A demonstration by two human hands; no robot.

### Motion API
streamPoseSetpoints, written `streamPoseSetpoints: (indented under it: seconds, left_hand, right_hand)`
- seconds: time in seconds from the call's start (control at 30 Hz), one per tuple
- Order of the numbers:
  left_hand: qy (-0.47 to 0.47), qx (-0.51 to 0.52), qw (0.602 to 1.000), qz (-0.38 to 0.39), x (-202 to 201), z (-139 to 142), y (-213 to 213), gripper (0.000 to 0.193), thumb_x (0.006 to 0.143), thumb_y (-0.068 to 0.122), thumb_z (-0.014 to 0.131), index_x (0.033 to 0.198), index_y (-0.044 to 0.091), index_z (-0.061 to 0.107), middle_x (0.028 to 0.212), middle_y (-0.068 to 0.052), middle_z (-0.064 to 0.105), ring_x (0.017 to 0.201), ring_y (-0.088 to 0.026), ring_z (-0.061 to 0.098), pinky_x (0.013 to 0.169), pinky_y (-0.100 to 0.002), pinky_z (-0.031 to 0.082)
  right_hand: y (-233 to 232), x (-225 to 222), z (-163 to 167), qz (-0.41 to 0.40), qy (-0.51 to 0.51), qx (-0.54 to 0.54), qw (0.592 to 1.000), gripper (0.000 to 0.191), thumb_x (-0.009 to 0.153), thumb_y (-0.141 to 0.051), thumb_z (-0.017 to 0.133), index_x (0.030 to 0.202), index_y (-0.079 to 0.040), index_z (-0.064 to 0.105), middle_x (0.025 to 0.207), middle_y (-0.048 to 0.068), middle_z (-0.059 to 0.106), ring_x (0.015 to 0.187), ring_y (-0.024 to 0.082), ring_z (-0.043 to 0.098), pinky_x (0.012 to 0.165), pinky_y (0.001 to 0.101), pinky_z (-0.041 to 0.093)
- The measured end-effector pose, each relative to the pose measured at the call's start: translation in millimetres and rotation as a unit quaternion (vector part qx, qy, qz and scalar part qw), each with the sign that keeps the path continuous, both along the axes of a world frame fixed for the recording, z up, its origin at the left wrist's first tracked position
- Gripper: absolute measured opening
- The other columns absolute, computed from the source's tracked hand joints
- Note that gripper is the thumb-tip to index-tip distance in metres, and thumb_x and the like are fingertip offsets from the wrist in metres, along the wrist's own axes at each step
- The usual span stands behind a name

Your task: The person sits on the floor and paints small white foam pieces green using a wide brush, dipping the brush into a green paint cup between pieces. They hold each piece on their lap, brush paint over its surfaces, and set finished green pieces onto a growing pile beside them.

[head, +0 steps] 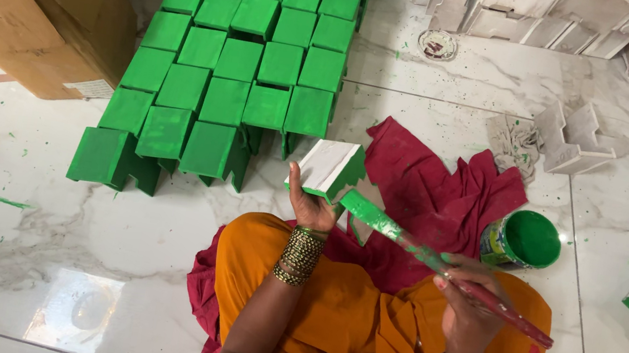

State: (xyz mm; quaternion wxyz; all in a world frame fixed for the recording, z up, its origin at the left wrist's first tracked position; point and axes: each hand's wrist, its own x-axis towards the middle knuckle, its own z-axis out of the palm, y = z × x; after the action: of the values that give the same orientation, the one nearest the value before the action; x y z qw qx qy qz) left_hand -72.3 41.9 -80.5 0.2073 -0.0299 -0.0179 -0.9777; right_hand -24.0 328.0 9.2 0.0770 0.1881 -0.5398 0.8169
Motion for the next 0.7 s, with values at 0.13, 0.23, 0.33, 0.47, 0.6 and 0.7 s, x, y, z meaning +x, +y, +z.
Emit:
streamPoseSetpoints:
  seconds: [0.13,0.23,0.33,0.47,0.6,0.7]
  left_hand:
    - [0.081,0.023,0.996,-0.013,-0.1,1.2,3.0,0.066,0.109,0.049,0.063,0.147,-0.004,0.052,0.139,-0.02,0.065,0.121,-0.031,0.066,0.092,-0.042,0.055]
    - [-0.011,0.026,0.999,0.021,0.8,4.2,2.3,0.068,0.102,0.05,0.063,0.144,-0.003,0.053,0.137,-0.016,0.065,0.124,-0.029,0.065,0.106,-0.041,0.055]
    - [-0.015,0.011,0.999,0.031,2.1,8.8,0.8,0.068,0.1,0.051,0.063,0.141,-0.003,0.053,0.136,-0.016,0.065,0.123,-0.029,0.065,0.106,-0.042,0.054]
    - [0.007,0.007,1.0,0.008,3.0,14.2,2.2,0.067,0.099,0.051,0.064,0.139,-0.002,0.054,0.133,-0.016,0.066,0.12,-0.03,0.066,0.103,-0.043,0.053]
    - [-0.01,0.028,0.999,0.016,3.4,14.7,3.3,0.067,0.1,0.05,0.063,0.141,-0.002,0.054,0.134,-0.015,0.067,0.122,-0.029,0.066,0.106,-0.041,0.054]
    - [-0.04,0.019,0.998,0.052,2.9,13.2,0.3,0.068,0.101,0.051,0.063,0.142,-0.003,0.054,0.135,-0.016,0.066,0.122,-0.029,0.067,0.105,-0.041,0.056]
  right_hand:
    - [-9.5,1.4,-2.8,-0.033,0.067,0.069,0.995,0.027,0.078,0.015,0.076,0.098,-0.001,0.065,0.112,0.017,0.07,0.11,0.025,0.068,0.096,0.0337,0.058]
    - [-13.1,1.3,-4.6,-0.045,0.098,0.145,0.984,0.028,0.078,0.016,0.077,0.097,0.0,0.065,0.106,0.017,0.07,0.108,0.026,0.07,0.094,0.0344,0.058]
    - [-5.5,0.3,-1.1,-0.025,0.071,0.104,0.992,0.027,0.078,0.015,0.076,0.098,-0.001,0.065,0.108,0.016,0.07,0.108,0.025,0.069,0.095,0.0338,0.059]
    - [-2.8,0.5,3.4,-0.005,0.031,0.007,0.999,0.028,0.078,0.012,0.075,0.1,-0.001,0.066,0.113,0.016,0.07,0.107,0.024,0.068,0.094,0.0324,0.059]
    - [-13.9,3.8,0.6,-0.044,0.076,0.132,0.987,0.027,0.078,0.016,0.075,0.096,0.0,0.064,0.109,0.017,0.07,0.107,0.024,0.069,0.089,0.0302,0.058]
    - [-12.0,4.0,1.5,-0.033,0.079,0.148,0.985,0.027,0.077,0.018,0.075,0.096,0.002,0.066,0.107,0.018,0.07,0.107,0.024,0.069,0.094,0.0307,0.056]
